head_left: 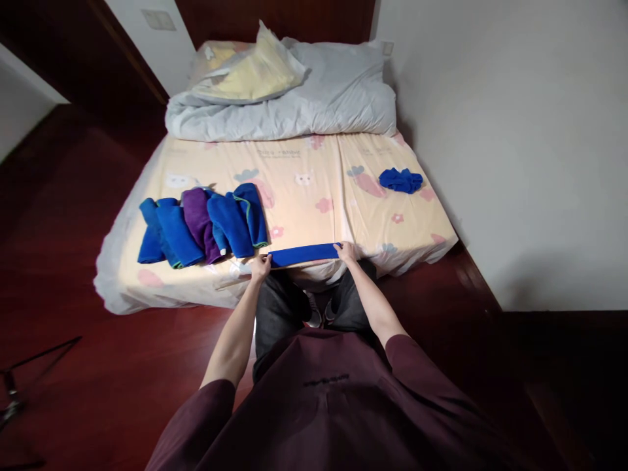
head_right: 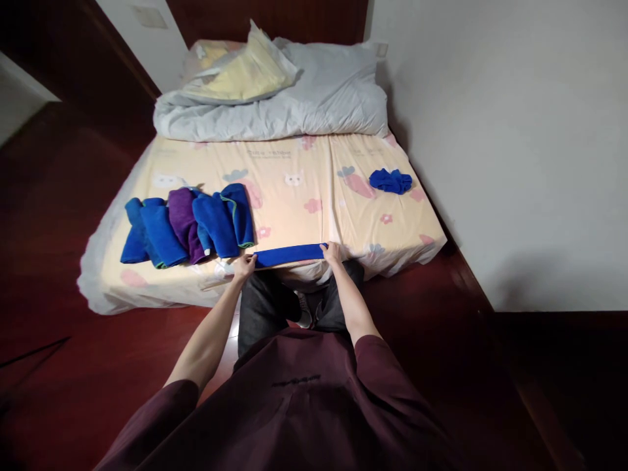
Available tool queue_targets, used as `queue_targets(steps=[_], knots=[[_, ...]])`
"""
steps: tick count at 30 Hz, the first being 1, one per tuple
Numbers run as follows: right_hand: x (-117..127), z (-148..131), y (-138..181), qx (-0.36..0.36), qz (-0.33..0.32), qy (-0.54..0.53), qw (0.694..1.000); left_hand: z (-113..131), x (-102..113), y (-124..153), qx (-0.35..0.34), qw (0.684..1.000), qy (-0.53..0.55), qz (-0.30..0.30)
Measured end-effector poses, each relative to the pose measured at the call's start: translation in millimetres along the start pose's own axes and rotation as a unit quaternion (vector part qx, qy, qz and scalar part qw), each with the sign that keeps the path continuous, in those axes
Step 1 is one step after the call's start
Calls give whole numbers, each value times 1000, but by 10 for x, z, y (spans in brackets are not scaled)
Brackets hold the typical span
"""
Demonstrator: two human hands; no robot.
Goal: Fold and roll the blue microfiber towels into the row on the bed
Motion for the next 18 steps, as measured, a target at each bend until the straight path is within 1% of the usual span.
queue_targets(steps=[3, 5, 7, 8, 10, 12, 14, 15, 17, 18], knots=[[35, -10, 29, -10, 2, 7, 1000, -35, 40, -16, 5, 1000, 18, 8], [102, -22, 60, -10, 20, 14, 1000, -123, 108, -26, 12, 999, 32, 20], [198, -70, 86, 10, 49, 20, 999, -254, 190, 0, 18, 998, 42, 37], [247, -119, 94, 32, 65, 20, 997, -340, 204, 30, 28, 997, 63, 34], [304, -279, 102, 104, 82, 11, 991, -515, 124, 129, 62, 990, 130, -9], [284, -469, 109, 179, 74, 2, 981, -611, -88, 283, 95, 972, 198, -80], [161, -623, 118, 226, 33, 9, 973, -580, -374, 469, 121, 940, 274, -162], [70, -670, 125, 236, 2, 19, 972, -524, -515, 557, 135, 917, 320, -197], [-117, -711, 161, 241, -59, 49, 968, -361, -774, 699, 173, 847, 433, -255], [-191, -709, 187, 240, -82, 65, 965, -270, -870, 739, 190, 813, 481, -268]])
Point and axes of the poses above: each hand's wrist, its own y-axis away from the middle knuckle, its own x-axis out of the back of the hand, z = x × y, the point moved 9 cm from there along -y, towards the middle knuckle, and after that the axes turned 10 degrees about x, right-handed, at the moved point
